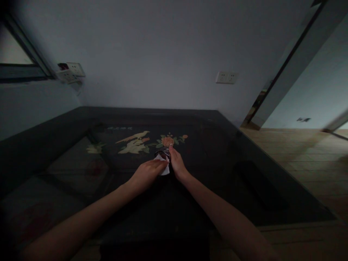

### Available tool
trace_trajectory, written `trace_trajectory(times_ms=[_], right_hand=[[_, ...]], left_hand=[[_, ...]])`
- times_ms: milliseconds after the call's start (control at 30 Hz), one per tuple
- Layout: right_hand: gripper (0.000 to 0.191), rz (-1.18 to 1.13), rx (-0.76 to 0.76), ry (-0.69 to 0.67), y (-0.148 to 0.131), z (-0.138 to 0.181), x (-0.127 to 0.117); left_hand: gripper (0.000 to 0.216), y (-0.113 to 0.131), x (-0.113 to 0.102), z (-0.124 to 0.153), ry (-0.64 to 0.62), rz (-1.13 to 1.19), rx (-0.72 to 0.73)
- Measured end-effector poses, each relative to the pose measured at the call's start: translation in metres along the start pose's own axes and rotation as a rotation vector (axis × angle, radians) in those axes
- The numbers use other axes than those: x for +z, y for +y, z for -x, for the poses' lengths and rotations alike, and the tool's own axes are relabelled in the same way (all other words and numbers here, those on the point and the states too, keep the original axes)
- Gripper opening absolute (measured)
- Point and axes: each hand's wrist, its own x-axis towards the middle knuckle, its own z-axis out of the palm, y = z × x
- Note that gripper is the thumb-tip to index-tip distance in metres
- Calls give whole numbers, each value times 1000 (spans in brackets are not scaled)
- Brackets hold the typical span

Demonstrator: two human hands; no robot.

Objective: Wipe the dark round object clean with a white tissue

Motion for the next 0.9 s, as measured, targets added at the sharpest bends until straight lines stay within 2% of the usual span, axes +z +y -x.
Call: trace_trajectory(times_ms=[200,367,500,633,733,800,900], right_hand=[[42,1,-25,5,5,-5,-3],[43,23,-39,13,2,-2,-2],[47,78,-51,-4,0,4,0],[49,92,-121,-10,3,7,2],[48,102,-175,25,2,7,3],[47,98,-187,32,0,8,4],[48,57,-157,19,-4,8,4]], left_hand=[[36,-9,7,2,42,-120,87],[38,-2,5,4,4,1,28],[33,8,0,2,11,387,-188],[35,10,6,-4,197,956,-403],[35,10,10,-6,306,1200,-460],[34,11,10,-5,311,1178,-441],[30,12,5,-1,234,937,-356]])
